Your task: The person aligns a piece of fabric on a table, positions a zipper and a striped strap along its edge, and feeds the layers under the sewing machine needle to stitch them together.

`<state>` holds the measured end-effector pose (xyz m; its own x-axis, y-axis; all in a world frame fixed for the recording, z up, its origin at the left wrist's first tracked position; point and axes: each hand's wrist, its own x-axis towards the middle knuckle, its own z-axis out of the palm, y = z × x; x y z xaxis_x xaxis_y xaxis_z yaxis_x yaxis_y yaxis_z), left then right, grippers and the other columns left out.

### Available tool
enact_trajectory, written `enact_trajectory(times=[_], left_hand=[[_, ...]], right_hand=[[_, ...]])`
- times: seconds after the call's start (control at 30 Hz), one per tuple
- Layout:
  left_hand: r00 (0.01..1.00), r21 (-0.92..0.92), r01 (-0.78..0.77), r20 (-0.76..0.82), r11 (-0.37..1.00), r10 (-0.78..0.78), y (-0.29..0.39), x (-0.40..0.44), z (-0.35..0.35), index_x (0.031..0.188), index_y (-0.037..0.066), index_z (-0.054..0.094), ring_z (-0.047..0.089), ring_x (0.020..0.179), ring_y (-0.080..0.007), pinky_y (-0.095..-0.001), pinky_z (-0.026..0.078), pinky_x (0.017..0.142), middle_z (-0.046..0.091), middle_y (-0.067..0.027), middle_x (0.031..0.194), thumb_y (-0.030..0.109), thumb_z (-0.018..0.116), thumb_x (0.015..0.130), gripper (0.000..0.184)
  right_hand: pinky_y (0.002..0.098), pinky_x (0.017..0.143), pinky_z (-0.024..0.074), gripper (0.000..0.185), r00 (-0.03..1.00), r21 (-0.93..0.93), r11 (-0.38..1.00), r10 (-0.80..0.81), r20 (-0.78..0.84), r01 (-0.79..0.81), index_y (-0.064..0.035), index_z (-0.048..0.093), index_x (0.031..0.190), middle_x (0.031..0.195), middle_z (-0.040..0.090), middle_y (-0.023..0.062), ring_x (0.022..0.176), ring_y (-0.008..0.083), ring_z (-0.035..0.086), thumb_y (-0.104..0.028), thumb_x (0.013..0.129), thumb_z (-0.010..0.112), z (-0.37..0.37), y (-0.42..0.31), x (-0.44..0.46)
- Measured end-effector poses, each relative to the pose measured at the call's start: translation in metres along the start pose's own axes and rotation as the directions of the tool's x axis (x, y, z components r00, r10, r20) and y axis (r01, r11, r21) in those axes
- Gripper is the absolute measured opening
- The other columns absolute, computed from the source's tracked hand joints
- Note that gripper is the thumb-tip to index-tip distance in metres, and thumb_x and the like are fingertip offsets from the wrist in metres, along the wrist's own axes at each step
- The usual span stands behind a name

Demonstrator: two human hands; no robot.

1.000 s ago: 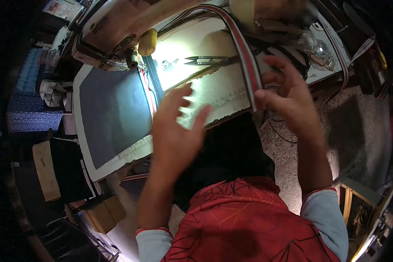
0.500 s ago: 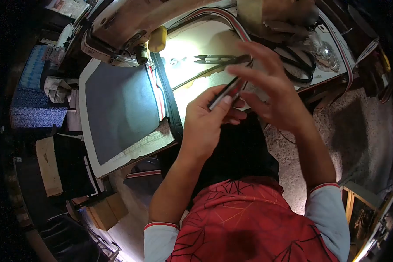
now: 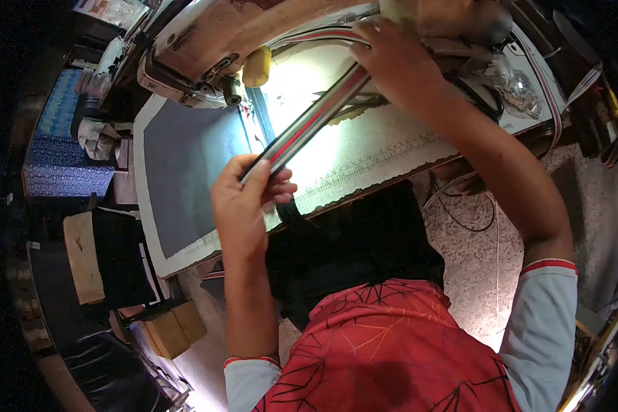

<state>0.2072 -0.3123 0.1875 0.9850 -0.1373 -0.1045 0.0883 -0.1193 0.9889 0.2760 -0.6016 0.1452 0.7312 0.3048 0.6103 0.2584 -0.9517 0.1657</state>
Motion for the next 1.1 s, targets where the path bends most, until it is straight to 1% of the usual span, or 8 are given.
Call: enact_trajectory(times=[0.23, 0.47, 0.53, 0.7, 0.77, 0.87, 1.0, 1.1], left_hand=[[0.992, 0.063, 0.075, -0.111, 0.995, -0.068, -0.003, -0.039, -0.039, 0.105, -0.001, 0.063, 0.069, 0.066, -0.0167, -0.0264, 0.051, 0.058, 0.072, -0.0127, 0.083, 0.015, 0.061, 0.098, 0.018], [0.984, 0.135, -0.028, -0.169, 0.990, 0.051, -0.016, -0.049, -0.052, 0.111, -0.002, 0.066, 0.069, 0.071, -0.0125, -0.0224, 0.051, 0.060, 0.073, -0.0112, 0.088, 0.008, 0.064, 0.097, 0.017], [0.985, 0.174, -0.020, -0.164, 0.985, 0.049, -0.013, -0.052, -0.049, 0.111, -0.003, 0.065, 0.069, 0.071, -0.0126, -0.0225, 0.051, 0.060, 0.073, -0.0110, 0.088, 0.008, 0.064, 0.097, 0.018], [0.997, 0.155, -0.039, -0.055, 0.987, 0.048, -0.011, -0.055, -0.038, 0.114, -0.003, 0.065, 0.070, 0.073, -0.0139, -0.0242, 0.054, 0.064, 0.073, -0.0118, 0.095, 0.006, 0.064, 0.097, 0.020], [0.997, 0.134, -0.043, -0.051, 0.990, 0.050, -0.012, -0.055, -0.038, 0.116, -0.004, 0.064, 0.070, 0.074, -0.0148, -0.0244, 0.055, 0.065, 0.072, -0.0117, 0.096, 0.005, 0.064, 0.096, 0.022], [0.994, 0.111, -0.034, -0.099, 0.993, 0.045, -0.010, -0.056, -0.035, 0.115, -0.004, 0.063, 0.071, 0.076, -0.0153, -0.0239, 0.055, 0.065, 0.071, -0.0106, 0.097, 0.004, 0.063, 0.096, 0.021], [0.993, 0.084, -0.043, -0.104, 0.996, 0.052, -0.012, -0.056, -0.035, 0.111, -0.002, 0.061, 0.069, 0.074, -0.0141, -0.0229, 0.054, 0.064, 0.067, -0.0078, 0.094, 0.001, 0.062, 0.096, 0.016], [0.989, 0.103, -0.034, -0.141, 0.994, 0.049, -0.008, -0.060, -0.026, 0.109, -0.001, 0.060, 0.065, 0.071, -0.0110, -0.0220, 0.051, 0.064, 0.064, -0.0058, 0.092, 0.000, 0.060, 0.095, 0.014]], right_hand=[[0.0473, 0.095, 0.0532, 0.049, 0.903, 0.070, 0.931, 0.327, 0.279, -0.359, -0.0116, 0.049, 0.137, 0.135, 0.055, 0.0164, 0.116, 0.0362, 0.061, 0.000, 0.089, 0.052, 0.002, -0.002, 0.026], [0.0461, 0.102, 0.0471, 0.042, 0.973, 0.405, 0.885, 0.222, 0.067, -0.230, -0.0102, 0.058, 0.131, 0.134, 0.057, 0.0166, 0.119, 0.0372, 0.058, 0.003, 0.092, 0.051, 0.059, 0.023, 0.027], [0.0457, 0.091, 0.0515, 0.042, 0.876, 0.483, 0.733, 0.368, 0.312, -0.480, -0.0080, 0.057, 0.132, 0.120, 0.065, 0.0267, 0.111, 0.0396, 0.063, -0.007, 0.090, 0.061, 0.040, 0.020, 0.040], [0.0458, 0.085, 0.0510, 0.034, 0.878, 0.624, 0.649, 0.460, 0.133, -0.435, -0.0016, 0.059, 0.125, 0.110, 0.067, 0.0253, 0.100, 0.0389, 0.065, -0.004, 0.092, 0.054, 0.041, 0.026, 0.045], [0.0438, 0.087, 0.0510, 0.034, 0.802, 0.583, 0.551, 0.391, 0.452, -0.597, -0.0033, 0.061, 0.125, 0.111, 0.068, 0.0217, 0.103, 0.0367, 0.064, -0.003, 0.092, 0.053, 0.012, 0.023, 0.052], [0.0419, 0.089, 0.0504, 0.031, 0.922, 0.792, 0.477, 0.252, 0.293, -0.382, -0.0048, 0.063, 0.122, 0.112, 0.068, 0.0192, 0.104, 0.0349, 0.063, -0.002, 0.093, 0.052, 0.051, 0.041, 0.045], [0.0419, 0.092, 0.0491, 0.028, 0.926, 0.803, 0.477, 0.291, 0.240, -0.358, -0.0043, 0.065, 0.117, 0.110, 0.068, 0.0180, 0.104, 0.0339, 0.063, -0.002, 0.093, 0.052, 0.042, 0.034, 0.040], [0.0429, 0.091, 0.0489, 0.025, 0.987, 0.782, 0.623, 0.144, -0.071, -0.035, -0.0037, 0.067, 0.111, 0.113, 0.068, 0.0188, 0.105, 0.0345, 0.063, 0.000, 0.092, 0.052, 0.065, 0.039, 0.037]])
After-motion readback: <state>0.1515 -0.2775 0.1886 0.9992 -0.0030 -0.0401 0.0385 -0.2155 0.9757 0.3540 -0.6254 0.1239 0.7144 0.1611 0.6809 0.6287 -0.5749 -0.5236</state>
